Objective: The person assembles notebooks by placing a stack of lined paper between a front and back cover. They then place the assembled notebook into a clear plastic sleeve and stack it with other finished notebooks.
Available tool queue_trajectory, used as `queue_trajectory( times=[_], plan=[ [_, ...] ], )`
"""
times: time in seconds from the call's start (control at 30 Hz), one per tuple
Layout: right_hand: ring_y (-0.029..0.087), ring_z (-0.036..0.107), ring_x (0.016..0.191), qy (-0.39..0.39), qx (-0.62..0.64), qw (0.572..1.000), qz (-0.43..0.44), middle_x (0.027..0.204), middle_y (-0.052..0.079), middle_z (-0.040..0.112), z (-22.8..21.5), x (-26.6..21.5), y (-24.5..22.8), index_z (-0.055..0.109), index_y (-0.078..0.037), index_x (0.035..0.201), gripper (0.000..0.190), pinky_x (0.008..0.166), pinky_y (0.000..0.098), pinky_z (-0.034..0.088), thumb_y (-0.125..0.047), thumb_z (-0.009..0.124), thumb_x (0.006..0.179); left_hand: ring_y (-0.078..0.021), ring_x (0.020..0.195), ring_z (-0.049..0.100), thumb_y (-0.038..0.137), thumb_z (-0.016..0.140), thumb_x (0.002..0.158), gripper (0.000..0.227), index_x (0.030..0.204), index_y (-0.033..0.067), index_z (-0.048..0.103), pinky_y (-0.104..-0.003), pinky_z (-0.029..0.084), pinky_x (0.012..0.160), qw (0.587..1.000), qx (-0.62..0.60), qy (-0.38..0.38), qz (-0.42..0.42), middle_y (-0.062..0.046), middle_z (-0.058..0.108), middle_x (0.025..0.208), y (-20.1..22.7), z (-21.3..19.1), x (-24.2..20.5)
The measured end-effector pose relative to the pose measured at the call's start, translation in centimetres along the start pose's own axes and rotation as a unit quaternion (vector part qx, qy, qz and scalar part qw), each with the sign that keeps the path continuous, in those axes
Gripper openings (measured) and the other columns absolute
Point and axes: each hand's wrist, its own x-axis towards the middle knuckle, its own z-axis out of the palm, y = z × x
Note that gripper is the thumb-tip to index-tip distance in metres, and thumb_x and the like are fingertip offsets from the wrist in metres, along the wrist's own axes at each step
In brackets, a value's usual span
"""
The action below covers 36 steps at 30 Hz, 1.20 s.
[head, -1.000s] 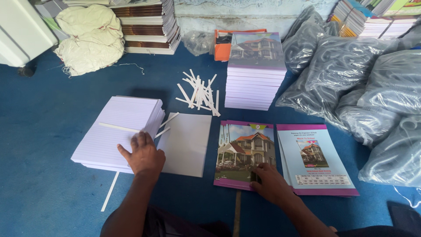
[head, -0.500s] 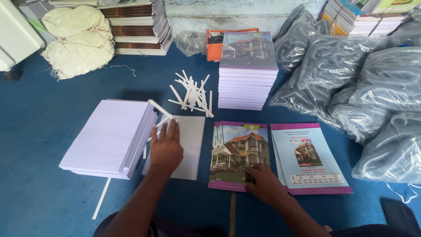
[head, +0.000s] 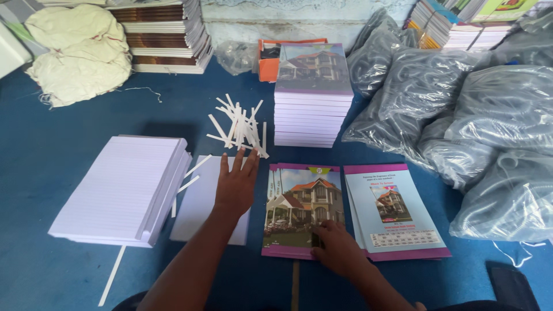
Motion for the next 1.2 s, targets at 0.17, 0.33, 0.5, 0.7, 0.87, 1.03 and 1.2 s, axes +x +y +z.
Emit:
queue_trajectory(
  times=[0.17, 0.33, 0.5, 0.7, 0.87, 1.03, 1.2],
  plan=[
    [0.032, 0.042, 0.140, -0.011, 0.000, 1.000, 0.006, 0.146, 0.012, 0.048, -0.2, 0.2, -0.1, 0.057, -0.013, 0.138, 0.058, 0.116, 0.0424, 0.039, -0.029, 0.076, 0.085, -0.0314, 0.150, 0.023, 0.012, 0.062, 0.083, 0.074, 0.153, 0.0097, 0.040, -0.061, 0.022, 0.118, 0.997, 0.017, -0.079, 0.012, -0.006, 0.026, 0.165, 1.3, 1.3, 0.5],
    [0.030, 0.043, 0.139, -0.020, -0.006, 1.000, 0.014, 0.144, 0.011, 0.050, -0.2, 0.3, -0.1, 0.057, -0.012, 0.137, 0.058, 0.116, 0.0421, 0.040, -0.029, 0.076, 0.085, -0.0291, 0.154, 0.016, 0.015, 0.062, 0.087, 0.078, 0.158, 0.0111, 0.031, -0.061, 0.019, 0.119, 0.978, 0.008, -0.205, 0.035, -0.004, 0.019, 0.167, 2.7, 3.0, -0.2],
    [0.030, 0.044, 0.138, -0.020, 0.001, 1.000, 0.013, 0.143, 0.011, 0.050, -0.4, 0.3, -0.3, 0.058, -0.012, 0.136, 0.055, 0.116, 0.0423, 0.040, -0.029, 0.075, 0.086, -0.0259, 0.155, 0.015, 0.015, 0.061, 0.090, 0.075, 0.158, 0.0138, 0.031, -0.061, 0.018, 0.120, 0.970, 0.004, -0.237, 0.059, -0.001, 0.018, 0.169, 3.1, 4.8, -0.1],
    [0.031, 0.043, 0.139, -0.022, -0.004, 1.000, 0.013, 0.144, 0.012, 0.049, -0.5, 0.4, -0.4, 0.059, -0.011, 0.134, 0.053, 0.115, 0.0427, 0.040, -0.030, 0.074, 0.087, -0.0271, 0.154, 0.017, 0.019, 0.059, 0.094, 0.065, 0.155, 0.0126, 0.038, -0.064, 0.018, 0.120, 0.977, -0.010, -0.209, 0.048, -0.003, 0.023, 0.167, 2.6, 6.3, 1.2],
    [0.032, 0.043, 0.139, -0.018, 0.007, 1.000, 0.015, 0.144, 0.012, 0.049, -0.4, 0.6, -0.2, 0.059, -0.012, 0.137, 0.057, 0.115, 0.0421, 0.040, -0.030, 0.076, 0.085, -0.0260, 0.155, 0.015, 0.020, 0.060, 0.091, 0.067, 0.155, 0.0144, 0.039, -0.063, 0.016, 0.121, 0.963, -0.003, -0.263, 0.053, -0.002, 0.022, 0.168, 2.2, 6.7, 2.4],
    [0.031, 0.043, 0.139, -0.017, 0.006, 1.000, 0.011, 0.143, 0.011, 0.049, -0.3, 0.5, -0.1, 0.057, -0.012, 0.136, 0.057, 0.115, 0.0421, 0.040, -0.031, 0.075, 0.086, -0.0279, 0.154, 0.017, 0.022, 0.061, 0.092, 0.067, 0.154, 0.0124, 0.039, -0.065, 0.019, 0.119, 0.968, -0.007, -0.249, 0.028, -0.003, 0.025, 0.166, 2.2, 7.1, 2.7],
    [0.032, 0.042, 0.139, -0.026, 0.001, 1.000, 0.011, 0.144, 0.012, 0.048, -0.3, 0.7, -0.2, 0.058, -0.012, 0.135, 0.055, 0.115, 0.0430, 0.040, -0.031, 0.075, 0.087, -0.0303, 0.155, 0.022, 0.021, 0.063, 0.092, 0.064, 0.152, 0.0086, 0.045, -0.063, 0.023, 0.119, 0.976, -0.014, -0.217, 0.006, -0.011, 0.033, 0.164, 2.4, 7.6, 2.9]
  ],
)
